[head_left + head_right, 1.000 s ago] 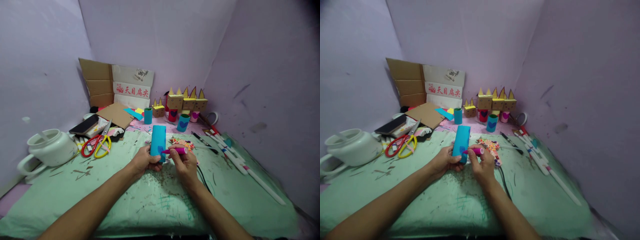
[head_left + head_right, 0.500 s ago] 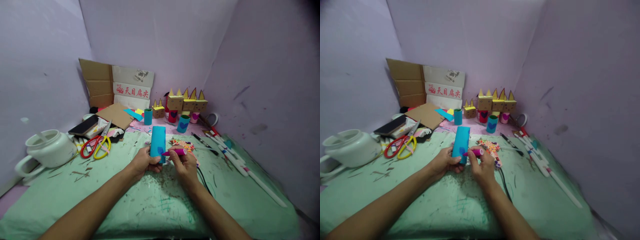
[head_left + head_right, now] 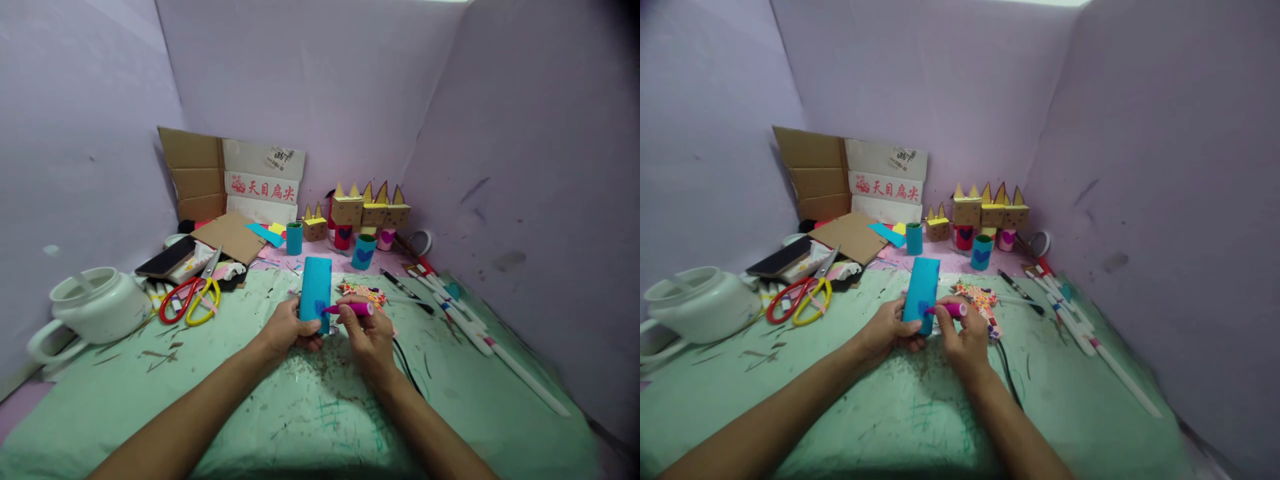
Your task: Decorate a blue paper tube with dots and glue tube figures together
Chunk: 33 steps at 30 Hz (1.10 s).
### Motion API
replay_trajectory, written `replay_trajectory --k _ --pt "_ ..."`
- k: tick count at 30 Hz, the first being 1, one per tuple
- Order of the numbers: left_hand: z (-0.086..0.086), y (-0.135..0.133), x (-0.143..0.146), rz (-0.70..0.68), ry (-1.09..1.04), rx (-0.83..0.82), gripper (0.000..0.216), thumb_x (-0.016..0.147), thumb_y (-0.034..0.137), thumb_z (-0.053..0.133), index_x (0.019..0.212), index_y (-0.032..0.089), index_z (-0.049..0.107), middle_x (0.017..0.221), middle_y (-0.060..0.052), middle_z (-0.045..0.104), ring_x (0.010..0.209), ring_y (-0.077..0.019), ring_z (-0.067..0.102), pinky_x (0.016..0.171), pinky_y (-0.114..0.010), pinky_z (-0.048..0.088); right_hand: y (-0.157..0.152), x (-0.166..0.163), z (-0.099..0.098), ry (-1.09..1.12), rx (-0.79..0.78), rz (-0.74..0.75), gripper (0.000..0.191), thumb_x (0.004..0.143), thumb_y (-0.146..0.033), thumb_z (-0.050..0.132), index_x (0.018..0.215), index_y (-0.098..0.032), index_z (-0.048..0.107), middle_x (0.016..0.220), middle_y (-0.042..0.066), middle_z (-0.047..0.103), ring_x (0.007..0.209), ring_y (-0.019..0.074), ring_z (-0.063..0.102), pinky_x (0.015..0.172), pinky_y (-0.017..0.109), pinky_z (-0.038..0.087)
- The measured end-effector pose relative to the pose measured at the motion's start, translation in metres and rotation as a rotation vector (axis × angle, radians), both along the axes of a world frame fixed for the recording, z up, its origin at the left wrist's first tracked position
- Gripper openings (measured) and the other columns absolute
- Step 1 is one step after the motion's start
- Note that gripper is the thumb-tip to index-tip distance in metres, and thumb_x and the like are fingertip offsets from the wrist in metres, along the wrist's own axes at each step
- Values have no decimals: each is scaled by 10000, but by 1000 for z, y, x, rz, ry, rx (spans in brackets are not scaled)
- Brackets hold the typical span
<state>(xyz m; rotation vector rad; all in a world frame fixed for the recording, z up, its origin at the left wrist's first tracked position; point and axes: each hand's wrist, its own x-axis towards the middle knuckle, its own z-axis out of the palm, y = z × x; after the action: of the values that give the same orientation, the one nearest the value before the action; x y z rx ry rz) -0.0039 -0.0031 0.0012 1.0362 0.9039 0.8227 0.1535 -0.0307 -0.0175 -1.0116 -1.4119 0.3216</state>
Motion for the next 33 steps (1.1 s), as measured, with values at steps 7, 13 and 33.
replay_trajectory --k 7,13,33 --pt "3 -3 2 -16 1 -1 571 507 318 834 954 114 544 677 -35 638 506 -156 617 453 -250 505 6 -2 1 346 -37 -49 251 882 -399 621 1006 -188 677 923 69 719 728 187 692 659 344 583" --pt "2 -5 2 -56 32 -25 701 521 460 860 1052 121 553 729 -37 659 511 -150 622 445 -237 496 9 -5 -3 335 -120 91 275 882 -411 625 1069 -216 674 925 60 735 862 226 720 747 385 616" --pt "4 -1 -2 19 -276 37 616 519 431 897 990 122 650 912 -139 724 853 -282 672 729 -353 519 0 -6 -1 330 -60 270 239 890 -363 623 1062 -216 701 831 65 764 701 216 732 649 360 621"
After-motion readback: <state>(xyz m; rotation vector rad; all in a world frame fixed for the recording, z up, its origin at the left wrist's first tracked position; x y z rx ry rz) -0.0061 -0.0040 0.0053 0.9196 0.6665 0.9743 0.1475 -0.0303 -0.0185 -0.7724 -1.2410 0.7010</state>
